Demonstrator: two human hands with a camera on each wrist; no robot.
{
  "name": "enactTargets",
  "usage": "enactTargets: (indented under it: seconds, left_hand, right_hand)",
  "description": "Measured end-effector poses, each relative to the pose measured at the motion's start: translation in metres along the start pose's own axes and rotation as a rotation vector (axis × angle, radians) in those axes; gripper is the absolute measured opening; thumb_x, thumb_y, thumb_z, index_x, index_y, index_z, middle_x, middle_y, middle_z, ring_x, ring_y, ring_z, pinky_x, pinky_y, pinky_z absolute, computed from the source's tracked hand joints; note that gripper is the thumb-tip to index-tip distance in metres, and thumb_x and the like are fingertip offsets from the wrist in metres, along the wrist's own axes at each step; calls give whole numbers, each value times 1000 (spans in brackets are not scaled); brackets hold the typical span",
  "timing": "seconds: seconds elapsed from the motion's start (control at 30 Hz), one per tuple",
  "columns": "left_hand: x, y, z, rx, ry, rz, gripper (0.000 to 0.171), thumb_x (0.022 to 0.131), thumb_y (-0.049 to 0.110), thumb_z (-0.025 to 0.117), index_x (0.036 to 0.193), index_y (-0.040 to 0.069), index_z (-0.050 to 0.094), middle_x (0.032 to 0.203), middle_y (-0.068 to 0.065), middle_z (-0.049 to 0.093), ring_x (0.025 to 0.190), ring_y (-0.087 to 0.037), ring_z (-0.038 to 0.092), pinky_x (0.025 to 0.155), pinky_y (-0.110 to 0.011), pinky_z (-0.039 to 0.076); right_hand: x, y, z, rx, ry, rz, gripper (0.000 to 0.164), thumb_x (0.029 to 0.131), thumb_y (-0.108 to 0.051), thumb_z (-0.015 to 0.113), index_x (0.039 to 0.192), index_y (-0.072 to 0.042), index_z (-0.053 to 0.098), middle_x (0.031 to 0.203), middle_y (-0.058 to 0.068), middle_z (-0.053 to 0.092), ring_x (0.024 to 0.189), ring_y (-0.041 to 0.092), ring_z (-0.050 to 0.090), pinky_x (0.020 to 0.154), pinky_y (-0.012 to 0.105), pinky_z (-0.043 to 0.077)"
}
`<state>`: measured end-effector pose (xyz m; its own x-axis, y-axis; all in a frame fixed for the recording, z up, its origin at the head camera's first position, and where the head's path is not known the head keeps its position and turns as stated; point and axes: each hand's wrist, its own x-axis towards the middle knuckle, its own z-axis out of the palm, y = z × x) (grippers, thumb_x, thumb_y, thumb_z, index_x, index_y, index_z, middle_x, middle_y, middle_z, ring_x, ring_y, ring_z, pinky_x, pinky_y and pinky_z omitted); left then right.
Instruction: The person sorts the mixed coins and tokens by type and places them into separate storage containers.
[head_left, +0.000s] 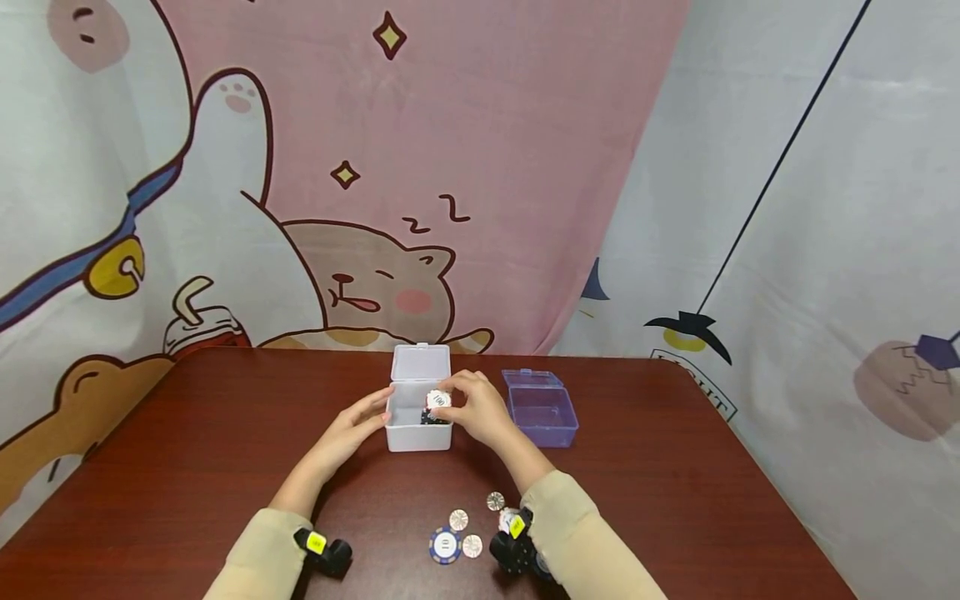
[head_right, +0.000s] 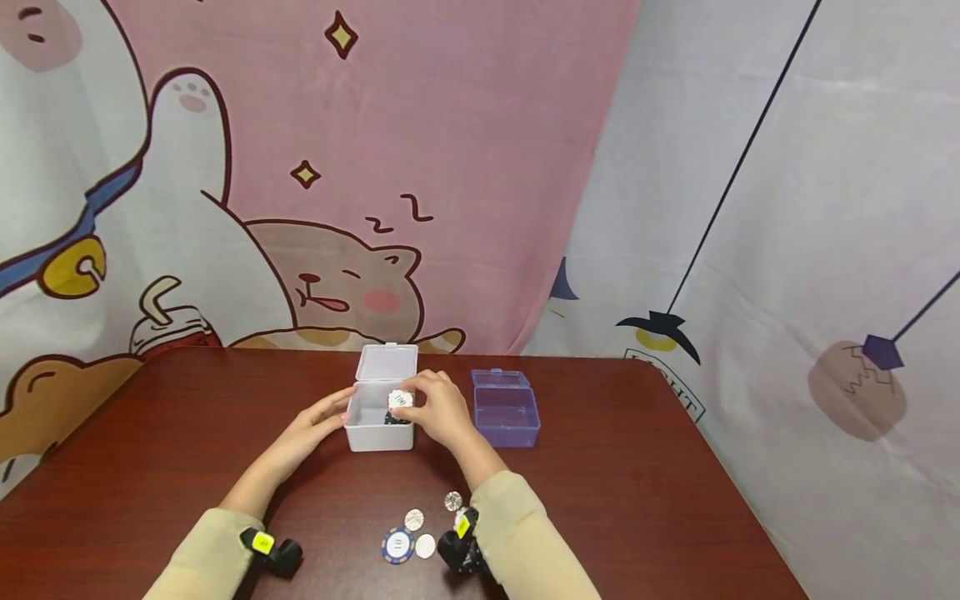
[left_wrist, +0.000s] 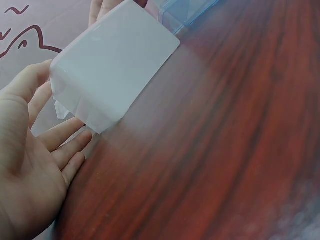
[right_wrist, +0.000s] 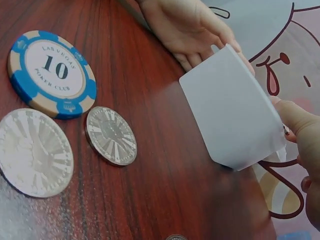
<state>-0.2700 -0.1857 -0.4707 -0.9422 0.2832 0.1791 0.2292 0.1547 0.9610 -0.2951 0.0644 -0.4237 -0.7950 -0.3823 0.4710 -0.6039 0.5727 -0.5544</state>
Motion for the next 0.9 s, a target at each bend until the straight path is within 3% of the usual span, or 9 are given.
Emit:
enactTargets:
  seconds: [0.4,0.9]
  left_hand:
    - [-2,3,1,-8,1,18,49,97,13,56,144,7,42,141,-24,43,128,-38,42,102,-53,30]
    - [-2,4,1,2,-5,17,50,98,15,55,145,6,40,142,-24,42,129,-38,41,102,-53,31]
  right_hand:
    - [5,3,7,-49,-20,27,35,70,-24,86,101,-12,74,97,-5,66,93,19,55,81,32,44]
    - [11,0,7,-140,-63,138,35,71,-34,85,100,-19,74,96,-10,63,93,13,52,78,33,44]
